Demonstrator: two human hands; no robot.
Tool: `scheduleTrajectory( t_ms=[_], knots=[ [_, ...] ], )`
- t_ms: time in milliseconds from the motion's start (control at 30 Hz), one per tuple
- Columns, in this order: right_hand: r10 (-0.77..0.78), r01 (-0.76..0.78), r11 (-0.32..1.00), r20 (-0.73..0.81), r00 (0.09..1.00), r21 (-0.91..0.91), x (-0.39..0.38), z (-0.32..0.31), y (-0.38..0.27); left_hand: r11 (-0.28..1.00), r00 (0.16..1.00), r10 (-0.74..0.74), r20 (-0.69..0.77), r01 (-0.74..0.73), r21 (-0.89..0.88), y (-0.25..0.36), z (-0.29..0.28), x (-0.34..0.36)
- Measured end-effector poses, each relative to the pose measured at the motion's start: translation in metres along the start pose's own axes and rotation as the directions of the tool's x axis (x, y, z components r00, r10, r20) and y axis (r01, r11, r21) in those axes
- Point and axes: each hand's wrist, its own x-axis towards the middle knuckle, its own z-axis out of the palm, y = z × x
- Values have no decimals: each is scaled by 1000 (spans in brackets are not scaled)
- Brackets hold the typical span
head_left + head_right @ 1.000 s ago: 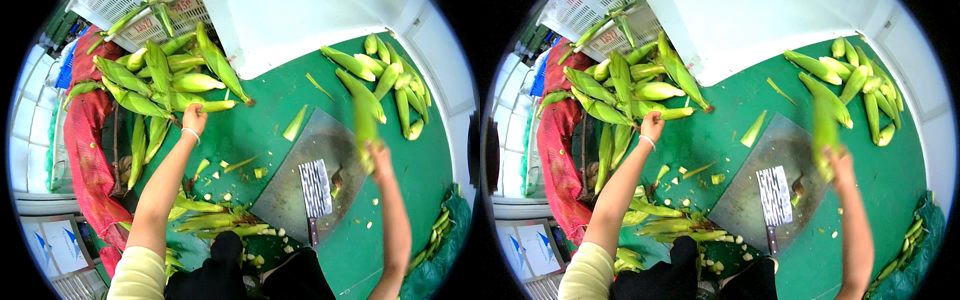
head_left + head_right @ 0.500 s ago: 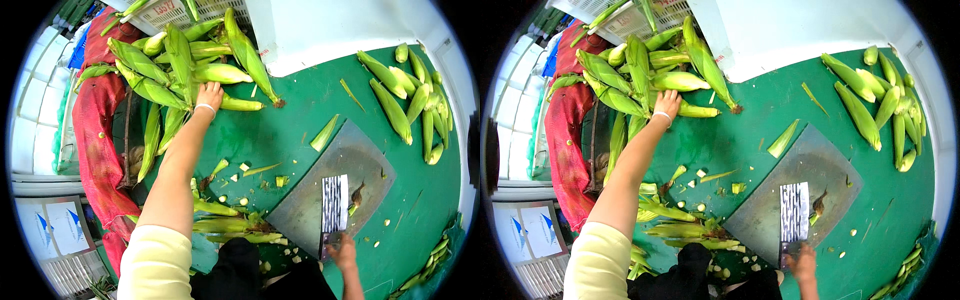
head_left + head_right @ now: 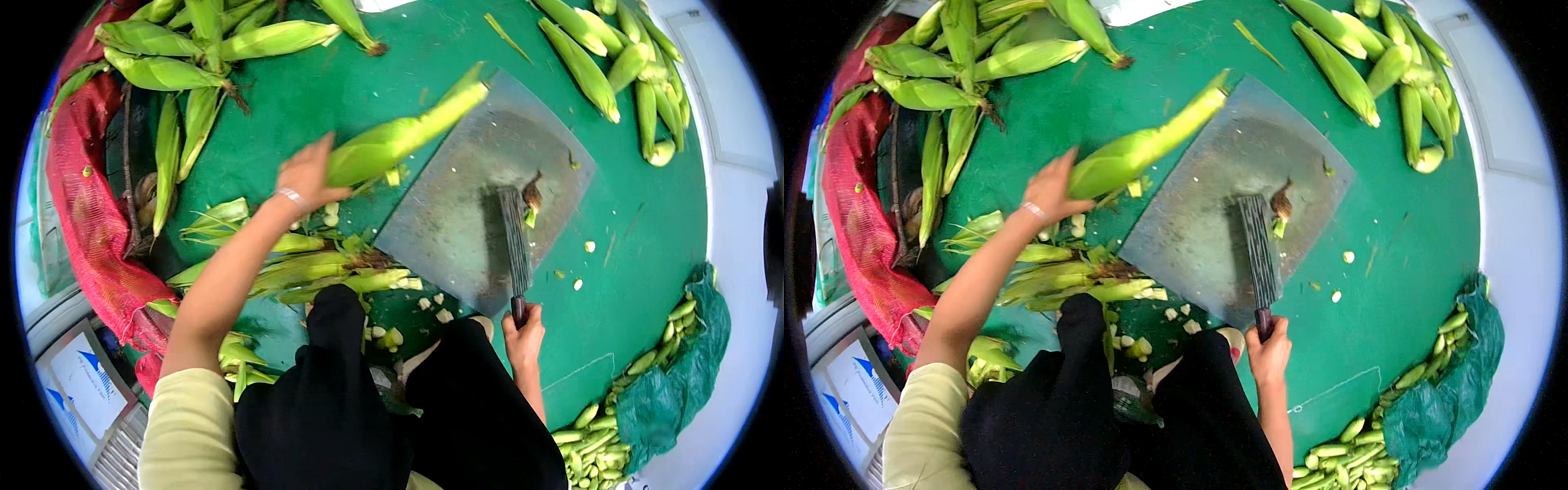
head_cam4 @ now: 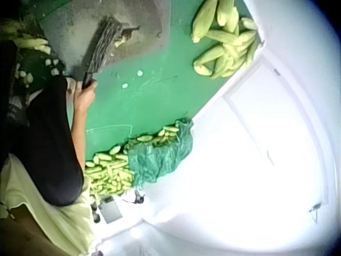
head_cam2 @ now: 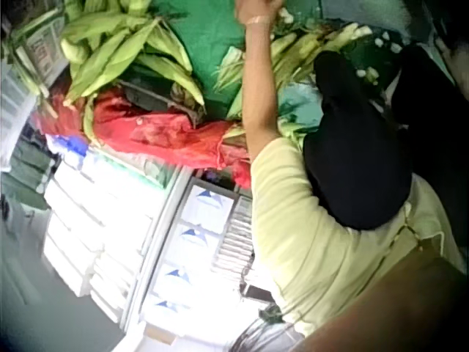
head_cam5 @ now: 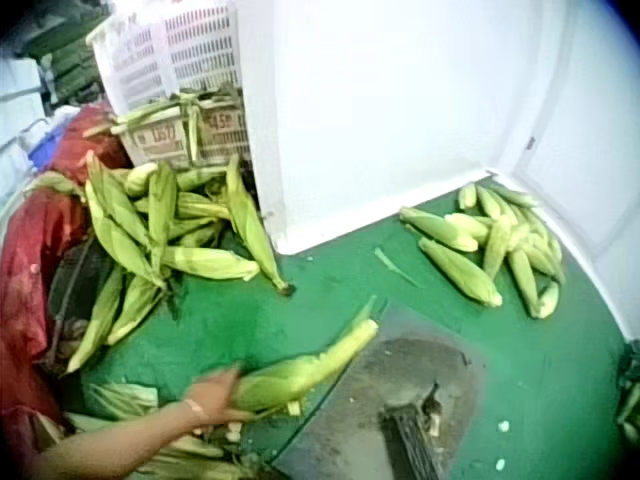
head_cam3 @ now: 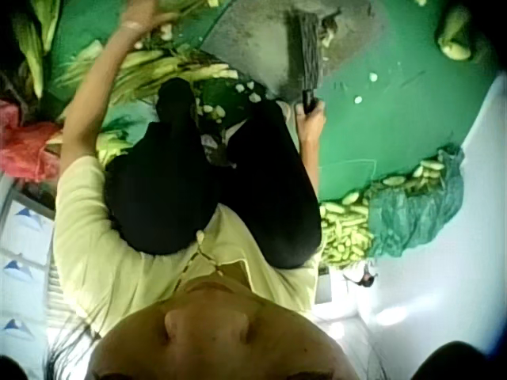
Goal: The person trims the ends of corn cobs with a knife and peels away the husks by hand, placing the cleaned corn into a pile.
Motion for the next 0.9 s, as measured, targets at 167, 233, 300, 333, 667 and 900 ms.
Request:
scheduleTrajectory(
  t_ms=[167,233,300,333,667,900],
  knots=[
    [59,-87,878,74,996,471,-26,-18,-26,994,996,-90,13,89,67,-31,10,-35],
    [62,-141,860,174,983,491,-19,-30,-47,997,999,-19,-39,22,78,-18,-6,-35],
    [-9,-100,825,189,982,557,-14,-28,-56,972,986,153,-70,-137,191,-2,-25,-47],
    [-48,-39,846,150,987,531,-10,-34,-63,972,983,174,-54,-163,168,15,-34,-46],
    [37,-114,745,131,991,657,35,-32,-65,886,948,276,160,-315,341,86,-31,-41],
    [-159,303,711,-274,949,635,39,-46,-79,873,948,297,117,-319,370,79,-25,-51]
  ],
)
